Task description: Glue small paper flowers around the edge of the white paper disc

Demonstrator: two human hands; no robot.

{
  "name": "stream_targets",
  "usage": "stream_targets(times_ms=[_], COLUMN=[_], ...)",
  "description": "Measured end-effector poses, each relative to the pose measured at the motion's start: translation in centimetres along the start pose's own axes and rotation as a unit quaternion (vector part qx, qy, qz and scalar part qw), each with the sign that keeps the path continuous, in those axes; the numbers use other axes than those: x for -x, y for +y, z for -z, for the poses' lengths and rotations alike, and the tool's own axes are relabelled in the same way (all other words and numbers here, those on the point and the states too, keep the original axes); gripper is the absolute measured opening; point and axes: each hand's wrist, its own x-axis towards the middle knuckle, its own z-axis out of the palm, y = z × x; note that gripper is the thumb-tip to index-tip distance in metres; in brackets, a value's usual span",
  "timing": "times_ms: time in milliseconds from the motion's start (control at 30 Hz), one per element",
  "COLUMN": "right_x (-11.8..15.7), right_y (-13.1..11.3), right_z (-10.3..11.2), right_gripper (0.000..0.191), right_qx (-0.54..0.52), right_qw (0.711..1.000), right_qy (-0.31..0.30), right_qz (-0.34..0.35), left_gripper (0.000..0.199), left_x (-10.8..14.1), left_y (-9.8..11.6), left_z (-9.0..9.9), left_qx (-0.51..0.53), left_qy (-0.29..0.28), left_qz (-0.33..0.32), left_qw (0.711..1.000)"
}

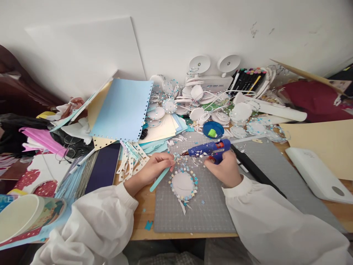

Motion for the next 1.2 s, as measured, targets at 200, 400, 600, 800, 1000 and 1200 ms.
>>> stream_targets(times_ms=[200, 400, 600, 800, 1000, 1200], right_x=[0.0, -0.1, 0.0, 0.0, 0.0, -0.7], right_y=[0.1, 0.1, 0.2, 0.4, 0.9, 2.5], right_z=[0.0, -0.1, -0.2, -0.2, -0.4, -0.3], right_gripper=[0.029, 0.03, 0.026, 0.012, 0.002, 0.019], right_qx=[-0.002, -0.002, 0.008, 0.028, 0.091, 0.183], right_qw=[1.0, 1.0, 0.999, 0.998, 0.99, 0.98], right_qy=[-0.006, -0.004, 0.0, 0.013, 0.061, 0.069], right_qz=[0.007, 0.029, 0.041, 0.059, 0.084, 0.026], left_gripper=[0.029, 0.029, 0.03, 0.029, 0.029, 0.031], left_x=[0.0, 0.1, 0.1, 0.0, 0.0, 0.1], left_y=[0.1, 0.1, 0.1, 0.4, 0.3, -0.4], left_z=[-0.1, -0.1, 0.0, -0.1, 0.0, 0.1], left_qx=[0.003, 0.011, 0.007, 0.008, 0.005, 0.018], left_qy=[0.001, -0.002, -0.005, -0.006, -0.002, -0.004], left_qz=[0.009, 0.005, 0.006, 0.01, 0.012, 0.023], left_qw=[1.0, 1.0, 1.0, 1.0, 1.0, 1.0])
